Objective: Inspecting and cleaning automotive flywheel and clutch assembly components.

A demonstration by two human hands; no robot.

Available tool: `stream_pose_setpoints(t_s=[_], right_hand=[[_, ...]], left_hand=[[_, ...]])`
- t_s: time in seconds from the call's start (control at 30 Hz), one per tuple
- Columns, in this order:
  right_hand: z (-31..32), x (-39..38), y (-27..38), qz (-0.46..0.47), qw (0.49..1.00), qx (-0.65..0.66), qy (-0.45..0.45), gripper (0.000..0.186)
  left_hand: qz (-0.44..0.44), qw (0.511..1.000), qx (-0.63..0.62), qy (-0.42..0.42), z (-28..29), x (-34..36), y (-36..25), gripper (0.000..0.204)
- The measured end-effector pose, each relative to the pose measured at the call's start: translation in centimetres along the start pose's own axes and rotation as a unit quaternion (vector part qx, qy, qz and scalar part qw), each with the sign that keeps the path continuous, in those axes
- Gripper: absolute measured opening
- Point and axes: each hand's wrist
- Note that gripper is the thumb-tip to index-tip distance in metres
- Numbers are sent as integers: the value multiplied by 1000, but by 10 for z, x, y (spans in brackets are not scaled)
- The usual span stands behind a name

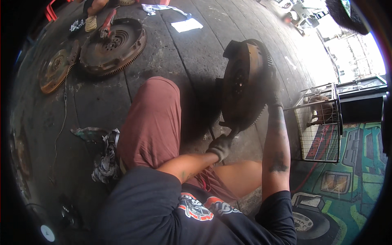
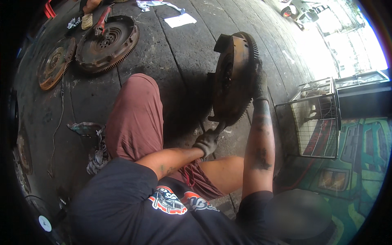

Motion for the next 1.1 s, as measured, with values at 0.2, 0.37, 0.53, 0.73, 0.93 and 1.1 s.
stream_pose_setpoints(t_s=[0.2,0.37,0.53,0.73,0.93,1.1], right_hand=[[11,12,32,-119,989,33,85,60],[18,4,24,-180,981,58,47,66],[27,-13,18,-166,981,96,-2,68],[10,0,23,-132,983,127,-7,64],[26,5,72,-179,971,157,31,64],[20,-2,43,-135,976,173,0,64]], left_hand=[[279,912,-192,229,-67,14,77,56],[152,946,-156,241,-76,32,81,86],[218,865,-22,452,-66,62,37,67],[-89,852,-154,492,-17,90,36,48],[-141,683,-487,526,141,14,-41,36],[-18,941,-195,277,207,-24,-98,8]])
Point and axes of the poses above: each hand's wrist, its own x-axis towards the middle knuckle, its own z-axis out of the back of the hand, y = z × x, and after that the axes turned 10 degrees about z, right-handed
